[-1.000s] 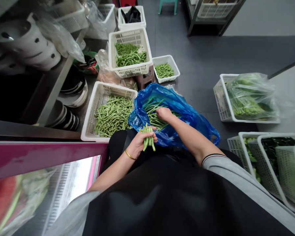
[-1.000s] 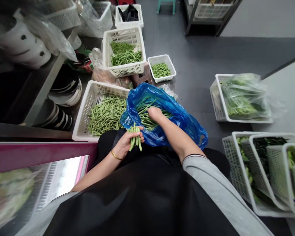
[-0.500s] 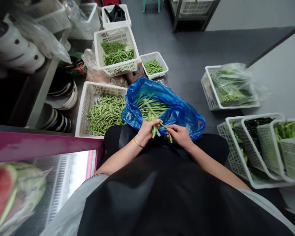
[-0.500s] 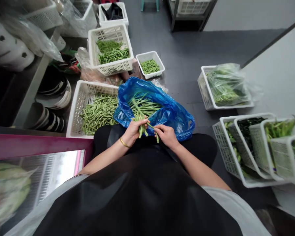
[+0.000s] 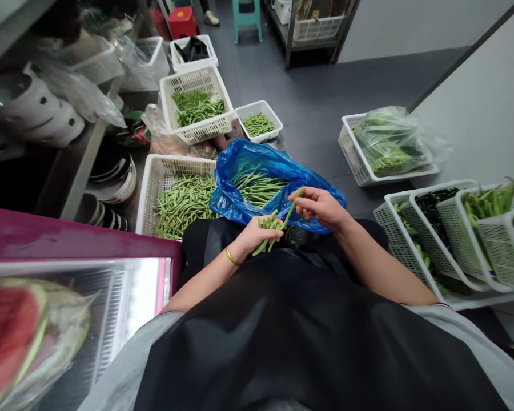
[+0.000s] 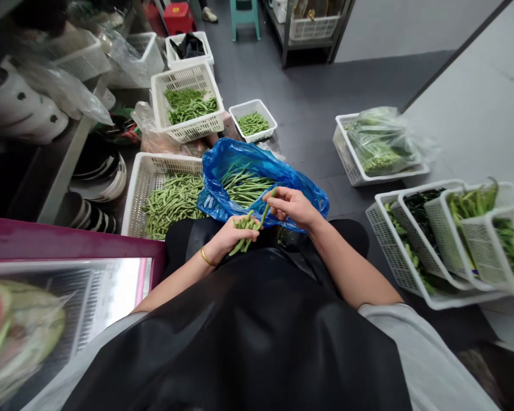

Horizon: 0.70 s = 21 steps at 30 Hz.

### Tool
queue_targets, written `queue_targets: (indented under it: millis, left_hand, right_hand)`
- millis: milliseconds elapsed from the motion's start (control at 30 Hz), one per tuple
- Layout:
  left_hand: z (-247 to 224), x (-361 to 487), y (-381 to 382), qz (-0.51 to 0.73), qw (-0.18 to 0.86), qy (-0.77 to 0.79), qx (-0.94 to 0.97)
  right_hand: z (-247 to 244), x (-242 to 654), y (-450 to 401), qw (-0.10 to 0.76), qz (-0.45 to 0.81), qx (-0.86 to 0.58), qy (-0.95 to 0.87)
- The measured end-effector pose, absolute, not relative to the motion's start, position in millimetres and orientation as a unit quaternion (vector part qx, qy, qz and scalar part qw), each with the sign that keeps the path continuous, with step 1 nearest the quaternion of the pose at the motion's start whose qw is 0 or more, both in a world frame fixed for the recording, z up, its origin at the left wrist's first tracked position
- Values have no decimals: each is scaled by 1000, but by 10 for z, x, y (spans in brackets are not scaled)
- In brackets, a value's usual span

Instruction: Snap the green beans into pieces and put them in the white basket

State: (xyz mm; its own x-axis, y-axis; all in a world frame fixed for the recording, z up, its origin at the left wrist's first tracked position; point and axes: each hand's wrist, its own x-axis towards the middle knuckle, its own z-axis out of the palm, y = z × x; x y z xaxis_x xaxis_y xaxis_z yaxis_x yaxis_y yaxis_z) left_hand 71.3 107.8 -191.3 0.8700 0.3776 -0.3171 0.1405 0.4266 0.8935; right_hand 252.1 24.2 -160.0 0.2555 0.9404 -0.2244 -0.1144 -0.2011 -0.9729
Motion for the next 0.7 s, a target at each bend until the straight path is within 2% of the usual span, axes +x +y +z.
queue_targets:
  millis: [67,167,233,267,333,400,467,567,633,700]
  left_hand:
    - [-1870,679,1062,92,835,223,495]
    - [-1771,642,1149,239,863,191,402]
    - [-1723,634,1263,326,849,199,364]
    - [-1717,635,1320,331,842,213,369]
    - [-1744,643,1397,264,835,246,416]
    - [-1812,650,1414,169,829,268,460]
    - [-1886,647,1388,101,830,278,473]
    - [-1944,627,1340,19,828,262,495]
    - [-1937,611,1329,-30,819,230,525]
    - [-1908,596,1346,-72,810,189,550]
  right_hand:
    - [-1635,2375,277,587,499,-565,-296]
    - [-1821,2072,224,638,517,-533,-203]
    - [-1939,1900,171,631,535,-526,-197]
    - [-1977,1845,157,615,543,-529,-217]
    - [-2005,1807,162,568,542,-548,-286]
    - [-1986,1856,195,509,496,-594,-377]
    - [-1946,1950,220,415,407,-645,-497]
    - [-1863,2090,201,190,281,-661,-670]
    - [-1784,2160,163,58,262,-629,-729]
    - [-1697,2217,125,5,318,-584,-747]
